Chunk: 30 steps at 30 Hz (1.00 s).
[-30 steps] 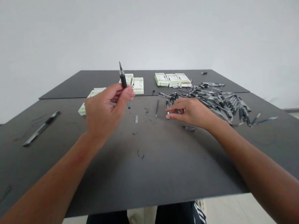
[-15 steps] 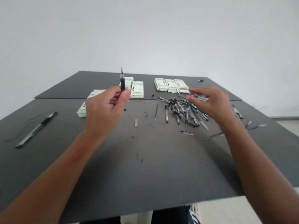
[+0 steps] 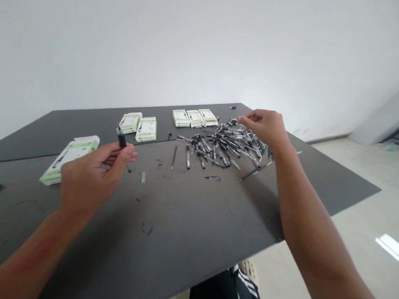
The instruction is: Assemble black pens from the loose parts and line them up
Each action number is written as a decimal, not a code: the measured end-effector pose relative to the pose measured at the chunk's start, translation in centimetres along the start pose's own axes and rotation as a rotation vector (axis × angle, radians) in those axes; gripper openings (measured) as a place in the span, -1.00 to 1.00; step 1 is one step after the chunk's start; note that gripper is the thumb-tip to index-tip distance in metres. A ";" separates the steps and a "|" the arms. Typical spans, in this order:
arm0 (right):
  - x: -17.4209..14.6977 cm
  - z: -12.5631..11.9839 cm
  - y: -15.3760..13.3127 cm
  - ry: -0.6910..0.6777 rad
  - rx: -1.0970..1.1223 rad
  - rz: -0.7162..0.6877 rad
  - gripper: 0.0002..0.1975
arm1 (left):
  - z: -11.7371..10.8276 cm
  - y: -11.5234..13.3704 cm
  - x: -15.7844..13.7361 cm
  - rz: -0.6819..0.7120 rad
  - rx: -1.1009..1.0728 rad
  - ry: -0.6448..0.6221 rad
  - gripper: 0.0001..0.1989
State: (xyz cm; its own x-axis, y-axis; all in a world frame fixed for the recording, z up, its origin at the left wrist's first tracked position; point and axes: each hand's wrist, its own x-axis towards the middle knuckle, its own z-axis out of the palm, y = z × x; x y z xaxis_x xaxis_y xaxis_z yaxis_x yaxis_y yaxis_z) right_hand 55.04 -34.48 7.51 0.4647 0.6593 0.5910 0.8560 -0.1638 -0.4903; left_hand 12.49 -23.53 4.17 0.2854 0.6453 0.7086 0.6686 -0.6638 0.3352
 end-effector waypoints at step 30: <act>-1.7 8.2 0.1 -0.509 -0.176 -0.219 -0.68 | 1.4 -0.2 -1.5 0.012 0.029 -0.236 -0.82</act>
State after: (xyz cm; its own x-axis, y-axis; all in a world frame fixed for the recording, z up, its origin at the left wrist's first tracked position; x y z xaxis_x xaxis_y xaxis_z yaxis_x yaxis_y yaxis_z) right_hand 52.49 -29.63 1.23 0.1429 0.9541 0.2632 0.9648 -0.0751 -0.2519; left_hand 12.94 -23.81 2.17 0.4435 0.7105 0.5463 0.6829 -0.6627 0.3075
